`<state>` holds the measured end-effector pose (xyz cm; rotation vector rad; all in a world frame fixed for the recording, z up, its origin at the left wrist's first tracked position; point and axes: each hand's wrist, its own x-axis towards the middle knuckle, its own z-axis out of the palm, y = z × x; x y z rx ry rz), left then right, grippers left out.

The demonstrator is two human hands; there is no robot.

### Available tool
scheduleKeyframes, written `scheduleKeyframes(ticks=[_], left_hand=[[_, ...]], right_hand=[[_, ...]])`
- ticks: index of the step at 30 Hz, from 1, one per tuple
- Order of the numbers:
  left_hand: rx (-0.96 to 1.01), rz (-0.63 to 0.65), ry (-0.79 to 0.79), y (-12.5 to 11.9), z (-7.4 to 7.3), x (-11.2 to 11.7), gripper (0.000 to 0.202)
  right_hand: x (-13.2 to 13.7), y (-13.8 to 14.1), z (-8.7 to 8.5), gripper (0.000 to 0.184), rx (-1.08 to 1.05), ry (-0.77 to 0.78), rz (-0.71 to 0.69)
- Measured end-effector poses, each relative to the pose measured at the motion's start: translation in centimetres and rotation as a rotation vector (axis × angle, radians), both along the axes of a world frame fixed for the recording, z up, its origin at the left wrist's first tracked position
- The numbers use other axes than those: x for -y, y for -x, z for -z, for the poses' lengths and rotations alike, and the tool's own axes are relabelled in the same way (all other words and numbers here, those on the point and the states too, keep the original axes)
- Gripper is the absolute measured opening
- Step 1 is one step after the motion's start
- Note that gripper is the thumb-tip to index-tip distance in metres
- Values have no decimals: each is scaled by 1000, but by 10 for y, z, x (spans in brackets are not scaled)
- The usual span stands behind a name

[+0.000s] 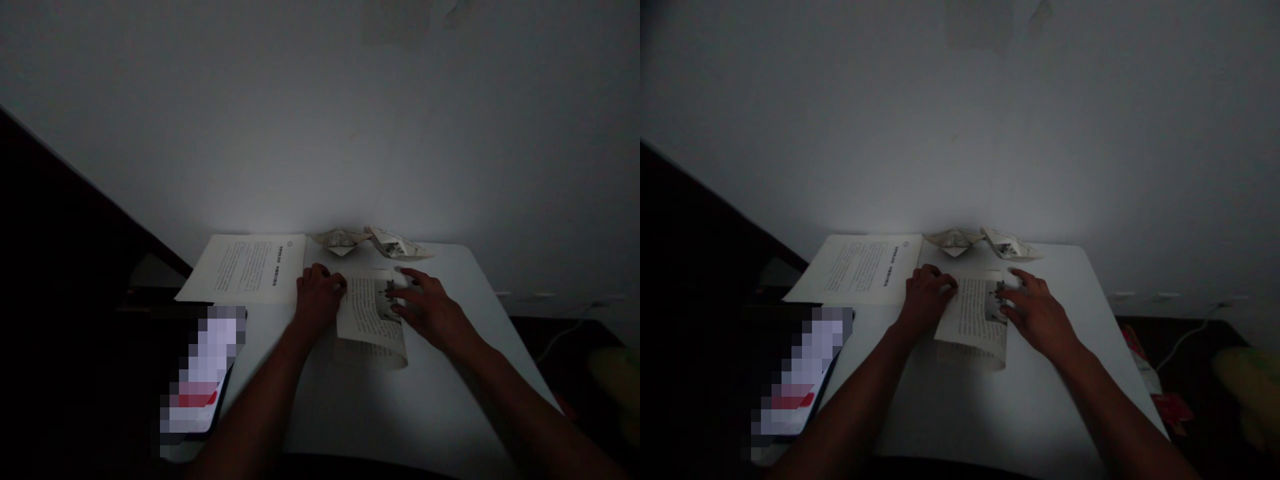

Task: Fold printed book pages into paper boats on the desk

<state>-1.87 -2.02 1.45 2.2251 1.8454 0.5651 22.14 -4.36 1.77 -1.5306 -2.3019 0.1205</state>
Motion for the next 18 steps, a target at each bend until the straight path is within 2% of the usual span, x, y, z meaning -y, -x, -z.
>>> scheduleKeyframes(ticks=[9,18], left_hand=[[8,13,-2,1,3,-1,16],[8,-5,11,1,2,0,16]], right_hand=[[-1,-6,8,16,-86,-32,-116],[-2,-16,19,21,-76,-23,-151]])
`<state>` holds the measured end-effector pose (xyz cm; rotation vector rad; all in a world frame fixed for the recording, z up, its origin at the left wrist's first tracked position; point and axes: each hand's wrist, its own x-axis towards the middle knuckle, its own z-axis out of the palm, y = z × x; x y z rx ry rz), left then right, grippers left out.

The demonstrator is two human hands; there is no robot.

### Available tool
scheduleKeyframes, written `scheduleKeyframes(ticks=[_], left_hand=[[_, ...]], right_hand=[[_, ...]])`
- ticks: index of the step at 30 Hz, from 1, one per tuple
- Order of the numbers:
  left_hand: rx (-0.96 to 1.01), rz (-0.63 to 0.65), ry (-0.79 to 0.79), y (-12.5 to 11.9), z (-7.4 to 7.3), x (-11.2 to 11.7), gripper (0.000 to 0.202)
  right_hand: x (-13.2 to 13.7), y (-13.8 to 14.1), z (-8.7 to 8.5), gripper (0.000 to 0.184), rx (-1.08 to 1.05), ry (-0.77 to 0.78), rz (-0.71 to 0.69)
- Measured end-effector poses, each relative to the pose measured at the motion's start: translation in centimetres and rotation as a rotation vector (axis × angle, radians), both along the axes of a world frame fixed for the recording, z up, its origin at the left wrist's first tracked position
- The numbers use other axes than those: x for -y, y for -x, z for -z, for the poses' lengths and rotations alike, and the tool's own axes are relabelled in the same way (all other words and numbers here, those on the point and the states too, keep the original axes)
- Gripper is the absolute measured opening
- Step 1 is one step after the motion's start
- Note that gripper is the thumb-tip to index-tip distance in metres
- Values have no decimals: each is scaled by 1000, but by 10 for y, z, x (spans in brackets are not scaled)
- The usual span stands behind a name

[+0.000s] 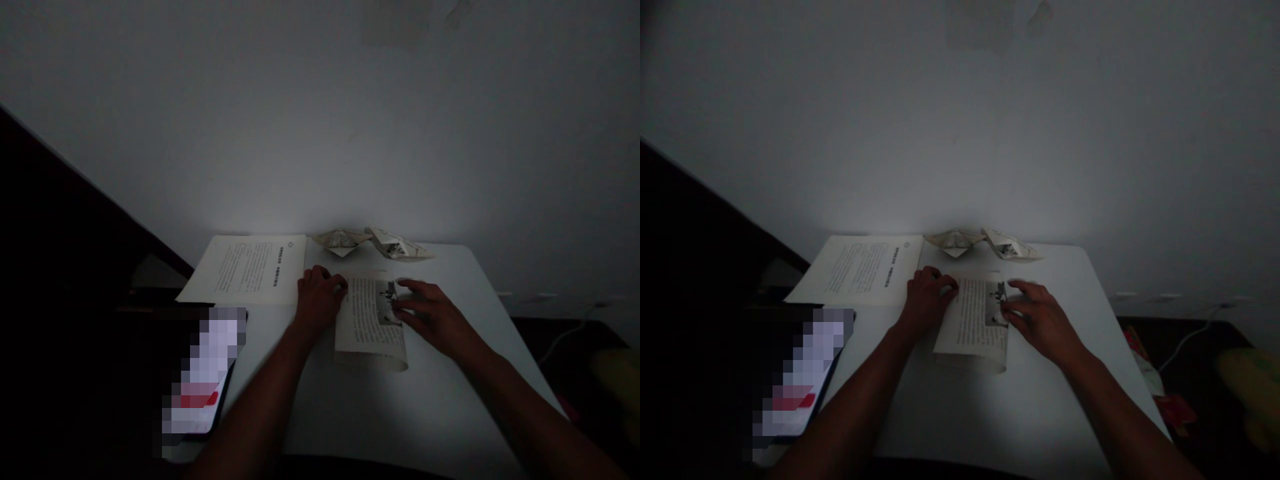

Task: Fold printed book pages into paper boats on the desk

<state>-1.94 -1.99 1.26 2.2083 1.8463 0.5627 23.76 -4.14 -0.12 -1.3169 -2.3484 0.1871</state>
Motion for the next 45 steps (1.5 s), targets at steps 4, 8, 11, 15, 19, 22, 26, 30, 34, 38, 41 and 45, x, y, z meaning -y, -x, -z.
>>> scheduleKeyframes(ticks=[4,8,11,15,19,22,26,30,34,38,41,45], left_hand=[[3,5,11,0,-1,0,17],[1,-2,18,0,-2,0,17],[-2,-3,21,0,-2,0,17],[-3,-3,17,0,-2,0,17],[-1,-11,19,-1,-1,0,17],[2,-11,26,-1,-2,0,18],[-2,-15,32,-1,-3,0,18],[-17,-22,46,-2,-4,0,19],[-26,-19,41,-2,-4,0,18],[-27,-22,46,-2,-3,0,19],[-22,-17,35,-2,-3,1,19],[-25,-6,23,-2,-2,1,19]], right_hand=[[2,-4,1,26,44,24,-7],[7,-8,-2,34,88,75,9],[12,-9,-5,44,127,125,44],[18,-10,-8,59,171,178,47],[23,-9,-9,77,197,228,65],[28,-10,-10,82,209,242,58],[32,-11,-9,76,223,233,29],[33,-11,-8,72,221,243,36],[28,-7,-11,85,246,310,65],[21,-1,-18,95,282,373,75],[16,2,-23,105,304,409,81],[8,4,-25,122,335,469,89]])
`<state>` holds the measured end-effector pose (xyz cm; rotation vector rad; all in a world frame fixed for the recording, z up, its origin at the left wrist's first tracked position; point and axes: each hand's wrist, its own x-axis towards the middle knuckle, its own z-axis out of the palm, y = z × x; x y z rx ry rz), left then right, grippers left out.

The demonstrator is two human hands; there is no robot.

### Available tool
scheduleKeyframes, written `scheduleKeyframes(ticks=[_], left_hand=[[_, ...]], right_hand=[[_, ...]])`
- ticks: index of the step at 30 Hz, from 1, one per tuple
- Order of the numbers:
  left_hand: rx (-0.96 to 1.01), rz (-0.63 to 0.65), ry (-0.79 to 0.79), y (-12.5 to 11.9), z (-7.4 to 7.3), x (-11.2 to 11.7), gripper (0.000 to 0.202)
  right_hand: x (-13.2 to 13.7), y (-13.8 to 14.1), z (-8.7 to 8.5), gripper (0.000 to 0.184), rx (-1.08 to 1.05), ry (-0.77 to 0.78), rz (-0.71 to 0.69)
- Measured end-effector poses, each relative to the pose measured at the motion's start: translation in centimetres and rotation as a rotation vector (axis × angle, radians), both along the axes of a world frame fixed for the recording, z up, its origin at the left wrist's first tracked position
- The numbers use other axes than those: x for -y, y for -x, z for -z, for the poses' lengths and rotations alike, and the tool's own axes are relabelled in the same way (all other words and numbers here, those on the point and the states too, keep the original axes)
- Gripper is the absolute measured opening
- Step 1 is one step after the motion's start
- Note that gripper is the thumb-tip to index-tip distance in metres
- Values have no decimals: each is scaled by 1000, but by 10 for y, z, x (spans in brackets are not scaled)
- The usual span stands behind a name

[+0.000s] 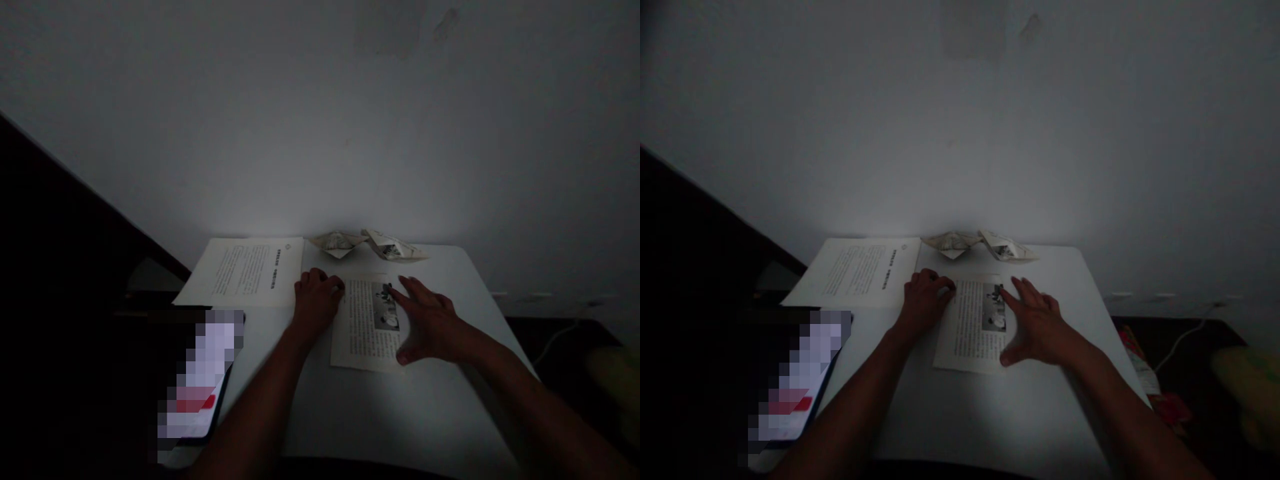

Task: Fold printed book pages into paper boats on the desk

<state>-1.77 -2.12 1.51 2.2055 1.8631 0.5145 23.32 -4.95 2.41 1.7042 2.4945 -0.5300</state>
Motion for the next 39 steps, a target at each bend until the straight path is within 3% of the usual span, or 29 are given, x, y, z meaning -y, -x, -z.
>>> scheduleKeyframes(ticks=[7,18,24,28,39], left_hand=[[1,-7,0,0,-1,0,18],[-38,8,-28,-2,-1,2,18],[-25,264,-168,-19,5,13,23],[-26,429,-180,-35,11,23,33],[-73,394,-203,-38,24,36,77]], right_hand=[[-19,9,-7,146,51,88,-22],[-24,16,-11,147,87,111,-25],[-25,17,-10,148,105,129,-12],[-24,19,-12,155,127,144,-1],[-13,14,-2,147,69,62,-41]])
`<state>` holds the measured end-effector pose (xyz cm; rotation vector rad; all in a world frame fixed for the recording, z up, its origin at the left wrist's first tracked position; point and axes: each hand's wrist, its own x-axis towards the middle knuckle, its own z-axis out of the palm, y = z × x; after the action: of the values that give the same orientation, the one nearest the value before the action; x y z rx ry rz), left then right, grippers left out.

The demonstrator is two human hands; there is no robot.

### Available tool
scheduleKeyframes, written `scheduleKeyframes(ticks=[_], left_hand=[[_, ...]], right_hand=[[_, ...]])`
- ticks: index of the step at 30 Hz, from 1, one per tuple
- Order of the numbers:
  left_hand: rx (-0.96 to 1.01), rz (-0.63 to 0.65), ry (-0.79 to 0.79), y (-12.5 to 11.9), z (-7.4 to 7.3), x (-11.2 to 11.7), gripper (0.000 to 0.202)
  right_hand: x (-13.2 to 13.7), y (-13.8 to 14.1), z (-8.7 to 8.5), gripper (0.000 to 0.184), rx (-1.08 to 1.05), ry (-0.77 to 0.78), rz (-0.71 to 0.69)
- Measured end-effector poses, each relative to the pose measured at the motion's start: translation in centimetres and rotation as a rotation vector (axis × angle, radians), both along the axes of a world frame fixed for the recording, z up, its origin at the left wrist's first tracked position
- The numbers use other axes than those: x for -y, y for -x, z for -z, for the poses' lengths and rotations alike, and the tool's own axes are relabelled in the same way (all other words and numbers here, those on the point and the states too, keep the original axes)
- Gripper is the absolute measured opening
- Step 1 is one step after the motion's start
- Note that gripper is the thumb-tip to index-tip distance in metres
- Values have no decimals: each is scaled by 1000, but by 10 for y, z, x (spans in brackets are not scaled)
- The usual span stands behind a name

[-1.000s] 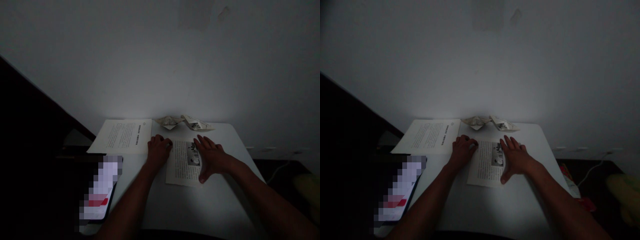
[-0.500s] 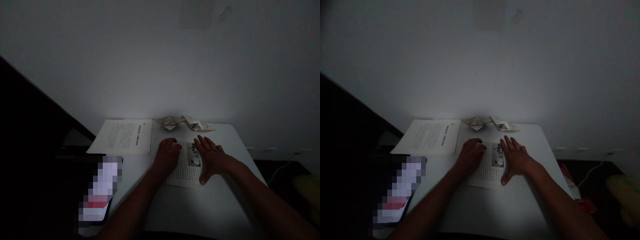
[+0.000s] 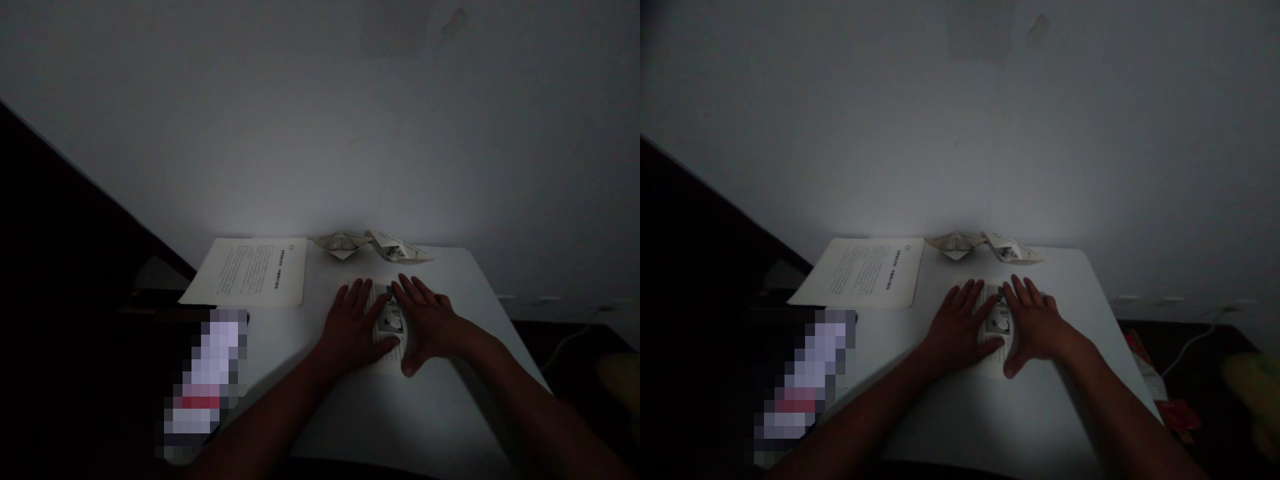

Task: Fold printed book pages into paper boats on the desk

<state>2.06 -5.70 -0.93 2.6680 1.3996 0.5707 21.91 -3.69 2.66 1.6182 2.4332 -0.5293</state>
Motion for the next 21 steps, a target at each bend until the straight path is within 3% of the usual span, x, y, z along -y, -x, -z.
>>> scheduleKeyframes(ticks=[9,18,21], left_hand=[[-5,12,4,0,0,0,83],[-12,20,-13,1,2,-1,81],[-31,19,-14,0,2,-1,83]], right_hand=[[14,-3,2,143,-5,-20,-8],[-4,-14,3,116,-102,-116,91],[-9,-17,4,99,-151,-150,137]])
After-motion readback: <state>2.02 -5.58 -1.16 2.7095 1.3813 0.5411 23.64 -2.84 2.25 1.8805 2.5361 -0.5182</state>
